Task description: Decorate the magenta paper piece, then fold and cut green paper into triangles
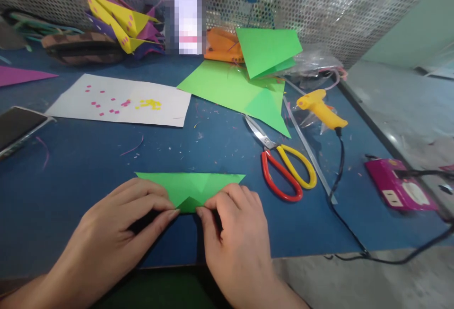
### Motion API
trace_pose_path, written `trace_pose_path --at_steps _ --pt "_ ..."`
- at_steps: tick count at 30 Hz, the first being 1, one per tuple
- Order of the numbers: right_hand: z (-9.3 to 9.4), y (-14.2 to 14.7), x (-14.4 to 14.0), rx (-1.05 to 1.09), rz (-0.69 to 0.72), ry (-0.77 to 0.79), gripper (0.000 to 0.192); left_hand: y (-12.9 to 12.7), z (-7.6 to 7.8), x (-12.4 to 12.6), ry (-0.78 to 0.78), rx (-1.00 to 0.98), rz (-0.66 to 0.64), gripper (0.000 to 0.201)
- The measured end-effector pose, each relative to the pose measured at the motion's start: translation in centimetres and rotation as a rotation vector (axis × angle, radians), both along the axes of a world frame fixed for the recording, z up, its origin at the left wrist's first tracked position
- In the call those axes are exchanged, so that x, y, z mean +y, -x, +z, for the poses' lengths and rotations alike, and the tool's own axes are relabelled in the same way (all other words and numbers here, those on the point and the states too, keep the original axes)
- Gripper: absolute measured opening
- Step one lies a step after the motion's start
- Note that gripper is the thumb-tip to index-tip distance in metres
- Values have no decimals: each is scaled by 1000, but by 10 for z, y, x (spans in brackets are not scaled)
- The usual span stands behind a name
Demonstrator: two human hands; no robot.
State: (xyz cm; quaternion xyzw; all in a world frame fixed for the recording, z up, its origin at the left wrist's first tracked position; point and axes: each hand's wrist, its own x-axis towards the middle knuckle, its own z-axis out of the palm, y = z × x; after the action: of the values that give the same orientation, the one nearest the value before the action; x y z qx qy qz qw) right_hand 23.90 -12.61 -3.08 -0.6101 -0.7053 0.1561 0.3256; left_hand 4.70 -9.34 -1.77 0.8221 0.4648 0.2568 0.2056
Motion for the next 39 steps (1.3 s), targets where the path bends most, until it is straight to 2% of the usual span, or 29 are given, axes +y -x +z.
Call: trace_pose_path --at_steps 9,20,30,32,36,39 --pt "1 0 2 -104 8 1 18 -2 -2 2 -28 22 2 18" --pt "-1 2 3 -179 -13 -16 20 -4 -1 2 -141 186 -33 26" --pt "-1 2 3 -207 -8 5 21 -3 -4 1 -184 288 -3 29" --pt "-1 2 3 -210 -12 26 21 -3 -3 1 -245 284 -43 30" --pt "-1 2 1 -187 -4 51 20 -1 -4 -4 -408 263 -230 39" --pt "-2 2 0 -163 -7 39 16 0 -4 -9 -435 312 -301 36"
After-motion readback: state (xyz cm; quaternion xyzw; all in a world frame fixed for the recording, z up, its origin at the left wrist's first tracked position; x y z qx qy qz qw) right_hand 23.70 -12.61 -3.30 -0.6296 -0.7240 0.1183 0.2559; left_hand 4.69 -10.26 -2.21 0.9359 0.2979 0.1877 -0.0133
